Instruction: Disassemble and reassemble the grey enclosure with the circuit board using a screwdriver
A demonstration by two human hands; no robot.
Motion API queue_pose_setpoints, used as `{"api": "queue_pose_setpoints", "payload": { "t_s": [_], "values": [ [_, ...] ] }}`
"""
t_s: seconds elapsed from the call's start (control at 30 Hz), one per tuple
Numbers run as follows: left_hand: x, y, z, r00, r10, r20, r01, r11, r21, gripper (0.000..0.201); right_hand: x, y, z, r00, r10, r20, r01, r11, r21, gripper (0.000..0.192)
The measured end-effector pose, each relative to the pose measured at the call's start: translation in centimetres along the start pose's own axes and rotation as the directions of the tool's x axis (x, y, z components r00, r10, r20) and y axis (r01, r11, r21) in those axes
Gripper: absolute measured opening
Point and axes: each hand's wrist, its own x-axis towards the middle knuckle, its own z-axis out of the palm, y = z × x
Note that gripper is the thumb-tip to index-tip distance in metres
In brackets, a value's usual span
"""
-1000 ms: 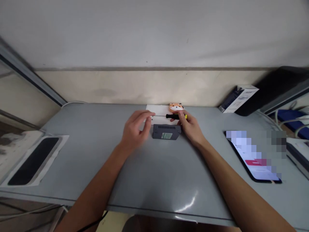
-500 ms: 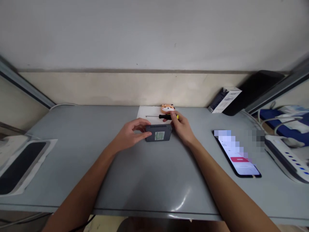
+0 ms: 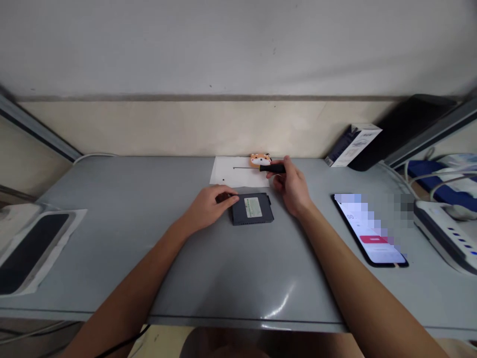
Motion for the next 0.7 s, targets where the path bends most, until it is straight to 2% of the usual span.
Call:
{"api": "queue_pose_setpoints", "payload": {
  "t_s": [0.1,0.13,0.23,0.27,0.33,0.5,0.63,0.7],
  "values": [
    [-0.3,0.3,-0.7,0.998,0.016,0.057,-0.015,1.000,-0.012,0.032,0.1,0.0,-0.1,1.000,-0.001,-0.003,0.001,1.000,0.008,0.057],
    [-0.5,0.5,-1.0,0.995,0.024,0.095,-0.022,1.000,-0.022,0.040,0.1,0.0,-0.1,1.000,-0.002,-0.004,0.002,1.000,0.015,0.057],
    [-0.9,1.2,-1.8,0.971,0.072,0.227,-0.073,0.997,-0.005,0.083,0.4,0.1,-0.2,1.000,0.012,-0.024,-0.011,0.999,0.043,0.056],
    [-1.0,1.4,-1.9,0.964,0.082,0.254,-0.090,0.996,0.020,0.087,0.4,0.2,-0.2,0.999,0.017,-0.031,-0.016,0.999,0.052,0.055],
    [-1.2,1.6,-1.8,0.958,0.094,0.270,-0.116,0.991,0.064,0.079,0.5,0.2,-0.2,0.999,0.021,-0.041,-0.018,0.998,0.063,0.054],
    [-1.0,1.5,-1.6,0.970,0.143,0.195,-0.161,0.984,0.081,0.063,0.7,-0.3,-0.2,0.998,0.040,-0.053,-0.036,0.997,0.072,0.053],
    [-0.8,1.4,-2.0,0.982,0.103,0.161,-0.111,0.993,0.040,0.041,0.9,-0.9,-0.6,0.996,0.056,-0.070,-0.046,0.989,0.143,0.045],
    [-0.7,1.4,-2.0,0.987,0.074,0.141,-0.078,0.997,0.021,0.036,1.0,-1.2,-0.9,0.996,0.051,-0.067,-0.036,0.978,0.208,0.037]
  ]
}}
